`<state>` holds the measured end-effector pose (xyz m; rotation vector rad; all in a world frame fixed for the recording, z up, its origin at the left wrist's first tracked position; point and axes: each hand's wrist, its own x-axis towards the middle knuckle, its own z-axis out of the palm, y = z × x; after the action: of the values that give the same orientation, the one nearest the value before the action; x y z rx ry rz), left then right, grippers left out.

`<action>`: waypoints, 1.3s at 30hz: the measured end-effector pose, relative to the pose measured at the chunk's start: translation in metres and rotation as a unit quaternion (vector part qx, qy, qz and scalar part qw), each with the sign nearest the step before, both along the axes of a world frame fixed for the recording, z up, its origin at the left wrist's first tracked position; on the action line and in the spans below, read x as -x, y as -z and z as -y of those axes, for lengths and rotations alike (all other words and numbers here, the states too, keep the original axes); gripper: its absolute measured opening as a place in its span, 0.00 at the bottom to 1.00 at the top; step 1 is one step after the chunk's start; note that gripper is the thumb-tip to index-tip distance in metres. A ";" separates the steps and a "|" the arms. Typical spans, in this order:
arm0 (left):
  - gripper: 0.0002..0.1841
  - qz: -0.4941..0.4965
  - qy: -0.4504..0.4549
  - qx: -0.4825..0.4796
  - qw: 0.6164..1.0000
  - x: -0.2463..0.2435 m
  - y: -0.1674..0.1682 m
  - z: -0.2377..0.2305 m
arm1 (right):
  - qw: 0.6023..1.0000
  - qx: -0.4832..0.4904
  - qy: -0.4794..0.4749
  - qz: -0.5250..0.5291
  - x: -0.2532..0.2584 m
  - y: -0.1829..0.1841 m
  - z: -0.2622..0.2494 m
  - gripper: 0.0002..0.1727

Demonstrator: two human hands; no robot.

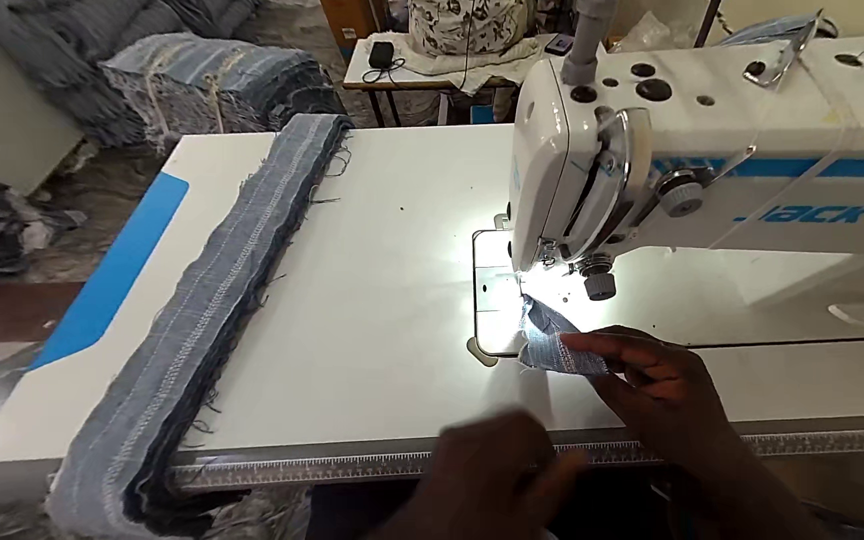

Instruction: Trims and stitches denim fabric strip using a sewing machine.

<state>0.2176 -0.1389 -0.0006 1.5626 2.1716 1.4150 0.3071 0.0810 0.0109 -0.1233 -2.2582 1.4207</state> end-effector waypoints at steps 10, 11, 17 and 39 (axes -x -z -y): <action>0.06 0.000 0.022 -0.082 0.996 0.071 -0.010 -0.030 | 0.989 0.032 -0.035 -0.137 0.025 0.017 -0.007 0.12; 0.06 0.027 0.016 -0.093 0.995 0.071 -0.009 -0.031 | 0.987 0.050 -0.027 -0.151 0.028 0.016 -0.005 0.13; 0.05 0.193 -0.038 -0.122 0.973 0.066 -0.012 -0.039 | 0.975 0.063 0.146 -0.156 0.041 0.007 0.017 0.19; 0.10 0.138 -0.055 -0.199 0.969 0.079 -0.005 -0.047 | 0.982 0.006 -0.131 -0.138 0.038 0.013 -0.011 0.03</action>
<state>0.1389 -0.0916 0.0049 1.2579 1.9211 2.0670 0.2692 0.0919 -0.0017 0.3608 -2.0909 1.4768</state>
